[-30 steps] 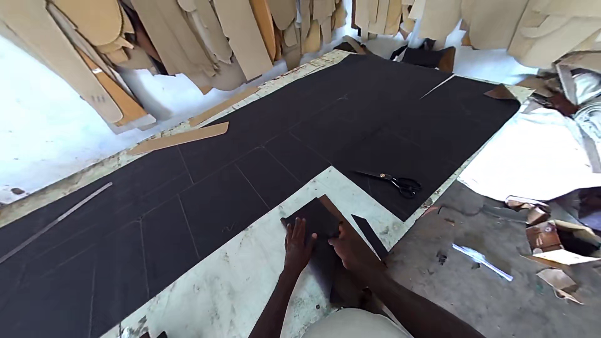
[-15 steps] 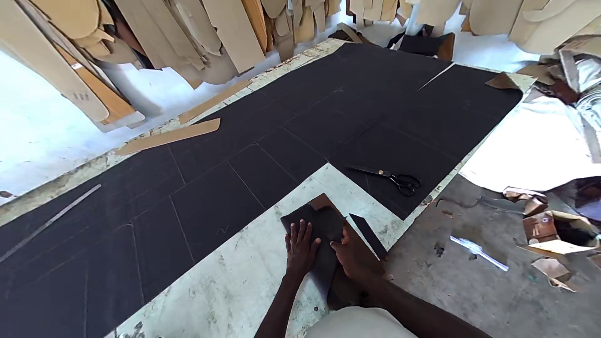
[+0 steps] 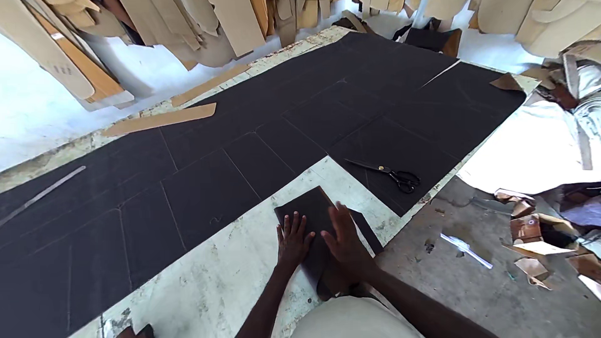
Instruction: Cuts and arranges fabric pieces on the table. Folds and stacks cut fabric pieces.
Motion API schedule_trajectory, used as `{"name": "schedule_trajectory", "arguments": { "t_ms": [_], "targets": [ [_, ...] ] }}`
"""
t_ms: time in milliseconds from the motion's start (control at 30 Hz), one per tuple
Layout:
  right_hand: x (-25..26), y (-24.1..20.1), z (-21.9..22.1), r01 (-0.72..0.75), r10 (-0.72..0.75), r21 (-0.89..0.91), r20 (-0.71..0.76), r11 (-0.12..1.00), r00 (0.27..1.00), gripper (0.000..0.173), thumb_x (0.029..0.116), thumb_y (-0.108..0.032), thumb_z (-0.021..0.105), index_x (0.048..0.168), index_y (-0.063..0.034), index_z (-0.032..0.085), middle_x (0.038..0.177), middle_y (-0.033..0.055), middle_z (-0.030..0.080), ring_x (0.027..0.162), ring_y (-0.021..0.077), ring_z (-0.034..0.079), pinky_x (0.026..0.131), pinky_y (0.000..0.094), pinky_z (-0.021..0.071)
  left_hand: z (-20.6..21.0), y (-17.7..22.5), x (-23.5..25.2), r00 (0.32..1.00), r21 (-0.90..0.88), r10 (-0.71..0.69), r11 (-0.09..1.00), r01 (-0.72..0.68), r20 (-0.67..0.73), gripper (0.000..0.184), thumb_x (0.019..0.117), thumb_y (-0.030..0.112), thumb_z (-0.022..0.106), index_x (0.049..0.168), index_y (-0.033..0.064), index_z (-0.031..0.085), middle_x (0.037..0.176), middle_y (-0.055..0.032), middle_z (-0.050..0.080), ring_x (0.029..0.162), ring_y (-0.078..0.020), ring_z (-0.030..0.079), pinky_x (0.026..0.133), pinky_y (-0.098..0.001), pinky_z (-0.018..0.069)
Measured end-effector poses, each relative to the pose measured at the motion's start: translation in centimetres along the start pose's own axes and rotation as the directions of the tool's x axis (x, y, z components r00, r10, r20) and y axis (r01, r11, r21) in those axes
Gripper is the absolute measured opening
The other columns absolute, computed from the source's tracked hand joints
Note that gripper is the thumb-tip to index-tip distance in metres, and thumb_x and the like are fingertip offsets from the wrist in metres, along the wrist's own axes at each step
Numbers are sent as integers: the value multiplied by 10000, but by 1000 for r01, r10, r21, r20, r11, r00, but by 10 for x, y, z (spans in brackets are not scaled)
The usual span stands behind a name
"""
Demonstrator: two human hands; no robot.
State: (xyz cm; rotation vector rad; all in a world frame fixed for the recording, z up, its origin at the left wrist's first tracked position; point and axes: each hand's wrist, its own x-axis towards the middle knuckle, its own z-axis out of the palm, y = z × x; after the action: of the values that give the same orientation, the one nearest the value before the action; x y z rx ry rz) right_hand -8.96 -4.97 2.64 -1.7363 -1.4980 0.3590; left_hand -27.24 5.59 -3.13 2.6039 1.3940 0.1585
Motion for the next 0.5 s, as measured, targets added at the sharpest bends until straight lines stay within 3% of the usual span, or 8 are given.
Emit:
{"name": "schedule_trajectory", "arguments": {
  "t_ms": [67,133,267,367,433,500],
  "targets": [
    [7,-2,1,241,-195,-269,186,933,963,696,1037,-605,422,1599,-200,368,1706,94,195,1580,297,138,1267,548,199,-2,-4,-2,1000,5,10,1000,-10,-12,710,1040,664,240,1631,275,301,1726,-11,163,1592,-328,84,1223,-683,85],
    [11,21,22,337,-238,-349,297,874,925,754,1012,-688,366,1597,-212,379,1706,99,200,1575,333,145,1260,589,153,-4,-12,-2,1000,13,1,1000,-1,1,712,1037,674,230,1636,293,277,1732,4,132,1596,-319,49,1224,-685,65],
    [16,50,39,317,-117,-384,462,868,879,872,975,-784,230,1624,-208,322,1721,103,133,1579,367,85,1238,640,90,-4,-22,3,1000,2,-20,1000,20,13,736,1020,708,211,1637,310,271,1735,0,116,1596,-331,21,1213,-707,27],
    [18,50,36,310,-94,-375,496,873,863,888,963,-801,221,1636,-224,290,1727,87,109,1583,356,66,1234,648,72,-12,-21,-3,999,-84,5,996,-1,47,721,1039,674,214,1649,290,231,1739,-14,82,1596,-338,-22,1211,-710,-12],
    [19,53,39,327,-115,-387,478,862,871,884,962,-800,236,1635,-228,292,1727,83,113,1584,351,66,1232,653,69,-20,-20,-24,992,-174,110,978,-118,-57,609,1087,533,281,1630,258,303,1723,0,179,1597,-313,47,1240,-668,52],
    [18,55,42,332,-122,-401,466,854,876,871,967,-794,226,1638,-241,281,1729,73,106,1585,347,64,1234,644,70,-26,-21,-57,961,-261,220,930,-258,-166,440,1080,248,448,1510,192,525,1621,-7,421,1556,-286,258,1251,-576,220]
  ]
}}
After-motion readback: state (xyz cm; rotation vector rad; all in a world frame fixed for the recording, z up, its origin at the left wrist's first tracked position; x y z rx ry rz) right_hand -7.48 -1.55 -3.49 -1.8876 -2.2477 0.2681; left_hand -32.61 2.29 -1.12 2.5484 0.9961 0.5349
